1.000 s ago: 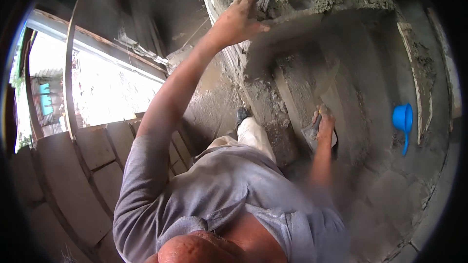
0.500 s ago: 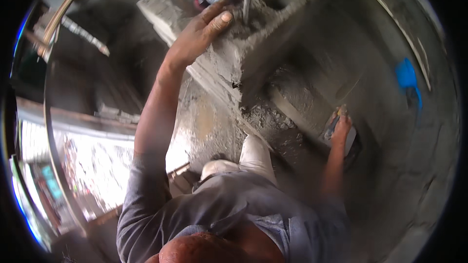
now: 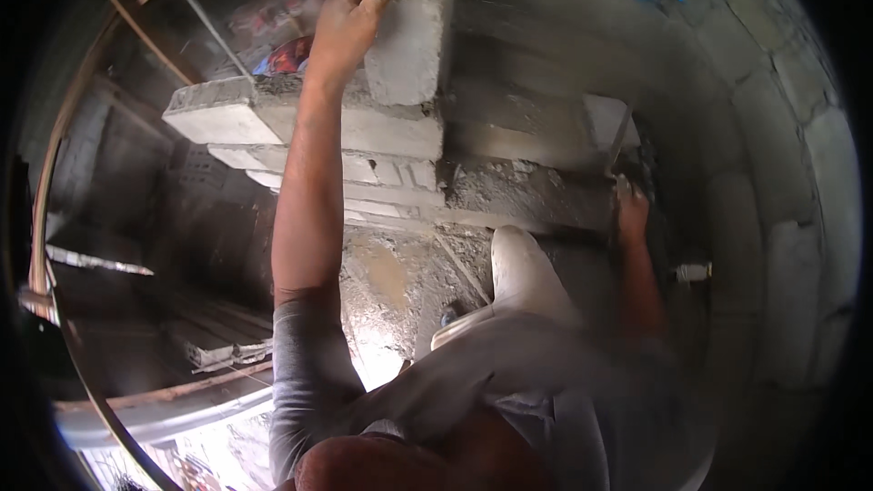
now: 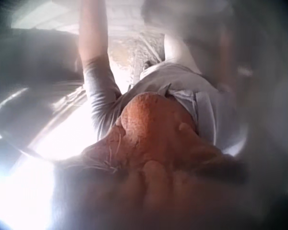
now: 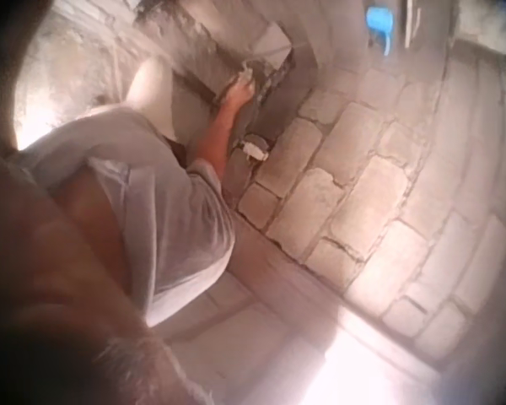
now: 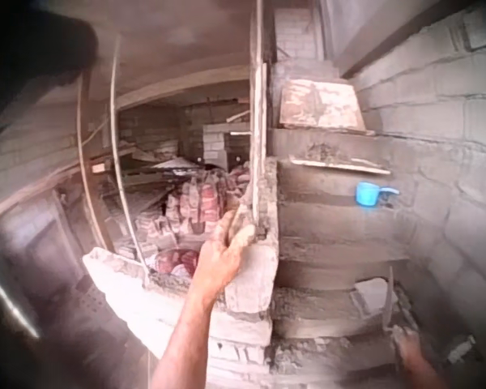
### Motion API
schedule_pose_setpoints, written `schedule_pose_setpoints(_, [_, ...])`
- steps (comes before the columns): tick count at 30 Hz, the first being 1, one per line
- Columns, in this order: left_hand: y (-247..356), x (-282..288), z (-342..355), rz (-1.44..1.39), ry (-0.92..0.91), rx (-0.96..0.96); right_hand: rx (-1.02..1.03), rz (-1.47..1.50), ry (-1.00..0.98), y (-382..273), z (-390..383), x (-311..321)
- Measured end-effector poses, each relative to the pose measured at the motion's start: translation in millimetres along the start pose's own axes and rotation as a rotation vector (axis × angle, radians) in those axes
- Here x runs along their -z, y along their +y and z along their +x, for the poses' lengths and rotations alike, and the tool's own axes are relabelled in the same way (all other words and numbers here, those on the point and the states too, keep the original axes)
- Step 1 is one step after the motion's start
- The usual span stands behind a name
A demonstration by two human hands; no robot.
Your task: The person spreads mortar onto a wall using a trowel, receives a bucket of mortar and empties it onto a board, then receives a concrete block and positions it onto the wall.
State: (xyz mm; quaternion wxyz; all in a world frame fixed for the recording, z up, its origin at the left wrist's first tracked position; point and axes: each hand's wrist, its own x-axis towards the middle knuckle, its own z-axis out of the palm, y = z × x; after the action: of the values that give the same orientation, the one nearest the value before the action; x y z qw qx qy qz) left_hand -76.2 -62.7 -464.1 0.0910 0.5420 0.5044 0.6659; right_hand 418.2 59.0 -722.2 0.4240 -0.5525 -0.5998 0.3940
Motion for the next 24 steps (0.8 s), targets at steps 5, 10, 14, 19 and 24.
schedule_pose_setpoints(5, [0, -18, -25, 0.361, 0.164, -0.227, -0.123, 0.108, 0.106, -34, -38, 17])
schedule_pose_setpoints(10, [9, -45, -42, 0.608, 0.351, -0.194, -0.134, 0.133, 0.117, -37, -57, 21])
schedule_pose_setpoints(14, [6, -57, -42, 0.804, 0.400, -0.033, -0.133, 0.110, 0.093, -42, -64, 16])
schedule_pose_setpoints(19, [-1, -58, -36, 0.719, 0.388, 0.079, -0.137, 0.126, -0.028, -63, -69, 3])
schedule_pose_setpoints(24, [-2, -58, -33, 0.745, 0.424, 0.078, -0.045, 0.047, -0.057, -53, -69, 0])
